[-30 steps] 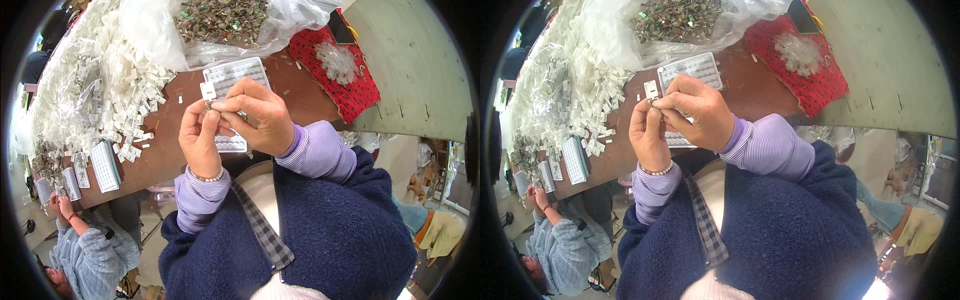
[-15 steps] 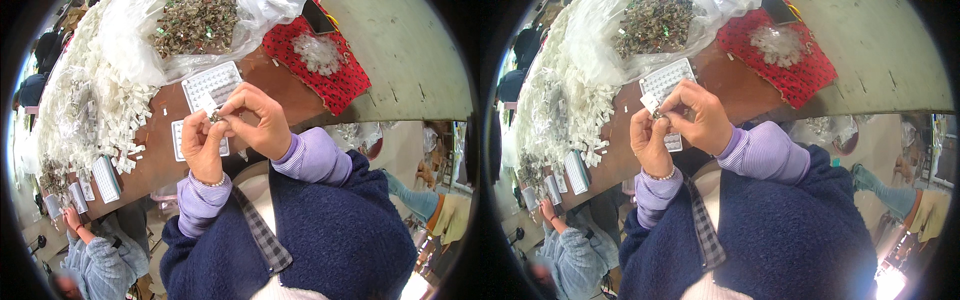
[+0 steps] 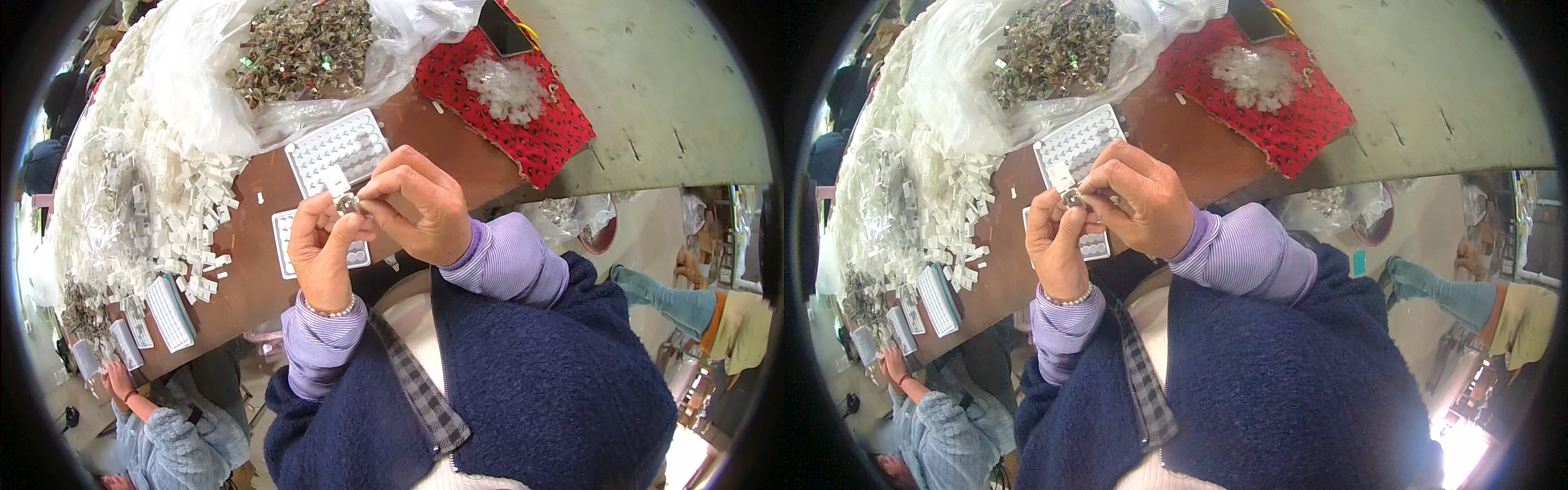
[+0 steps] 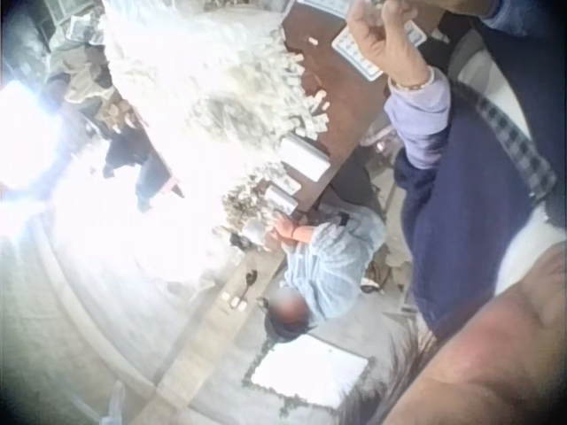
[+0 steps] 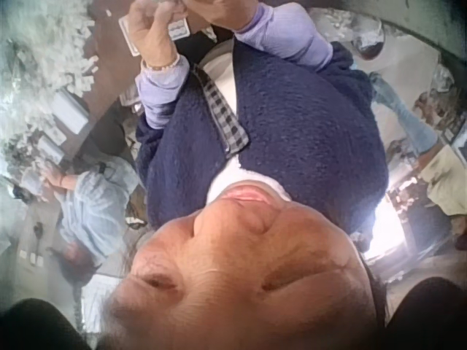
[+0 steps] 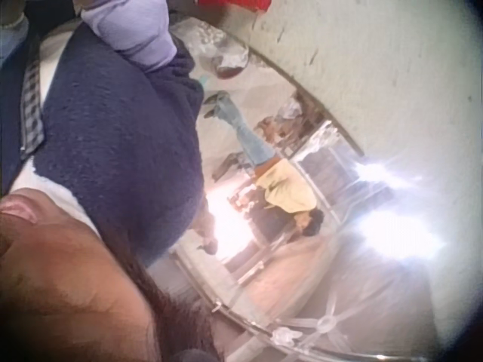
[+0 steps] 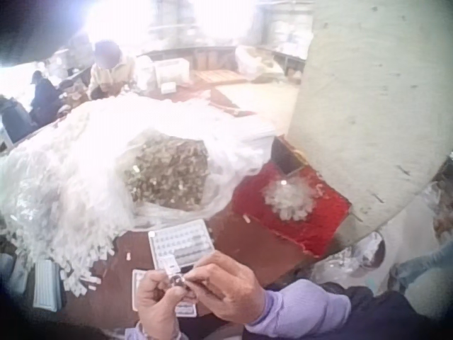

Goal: The person repeatedly picks small white plastic housings and metal components from a table, inserts the metal parts into the housings, and places the assembled units into a white tray. The person also uses a lighter to briefly heat the components during assembly.

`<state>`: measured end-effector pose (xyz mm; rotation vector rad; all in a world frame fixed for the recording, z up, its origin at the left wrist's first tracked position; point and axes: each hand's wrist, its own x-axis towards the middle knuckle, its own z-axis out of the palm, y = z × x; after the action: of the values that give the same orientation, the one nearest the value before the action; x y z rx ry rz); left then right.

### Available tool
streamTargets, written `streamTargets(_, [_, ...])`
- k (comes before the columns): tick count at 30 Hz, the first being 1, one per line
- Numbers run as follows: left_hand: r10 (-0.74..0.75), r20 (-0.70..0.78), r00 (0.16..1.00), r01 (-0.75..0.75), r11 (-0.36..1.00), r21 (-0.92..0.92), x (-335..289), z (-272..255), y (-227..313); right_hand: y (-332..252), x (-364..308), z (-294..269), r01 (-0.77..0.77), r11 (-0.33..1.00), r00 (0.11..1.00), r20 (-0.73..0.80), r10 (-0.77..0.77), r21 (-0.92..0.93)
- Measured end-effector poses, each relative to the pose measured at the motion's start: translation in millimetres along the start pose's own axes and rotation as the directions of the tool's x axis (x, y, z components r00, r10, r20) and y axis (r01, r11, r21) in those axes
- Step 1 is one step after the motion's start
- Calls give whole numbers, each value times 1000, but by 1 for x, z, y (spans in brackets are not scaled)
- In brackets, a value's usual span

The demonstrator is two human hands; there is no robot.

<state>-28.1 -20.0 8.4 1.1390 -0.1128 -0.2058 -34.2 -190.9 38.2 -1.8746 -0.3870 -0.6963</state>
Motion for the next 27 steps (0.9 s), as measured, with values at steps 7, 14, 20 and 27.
streamTargets(7, [-18,47,999,13,994,106,-3,8,6,5,-1,-10,62,997,993,108,-56,-55])
streamTargets(14, [-114,40,993,101,967,235,-1,10,13,7,-3,-17,-76,995,991,118,67,71])
streamTargets(20, [-163,95,982,144,972,185,-1,8,16,10,-4,-8,53,998,998,47,-52,-28])
streamTargets(27, [-231,85,969,211,957,197,-4,-1,19,13,-13,0,42,998,998,44,-44,55])
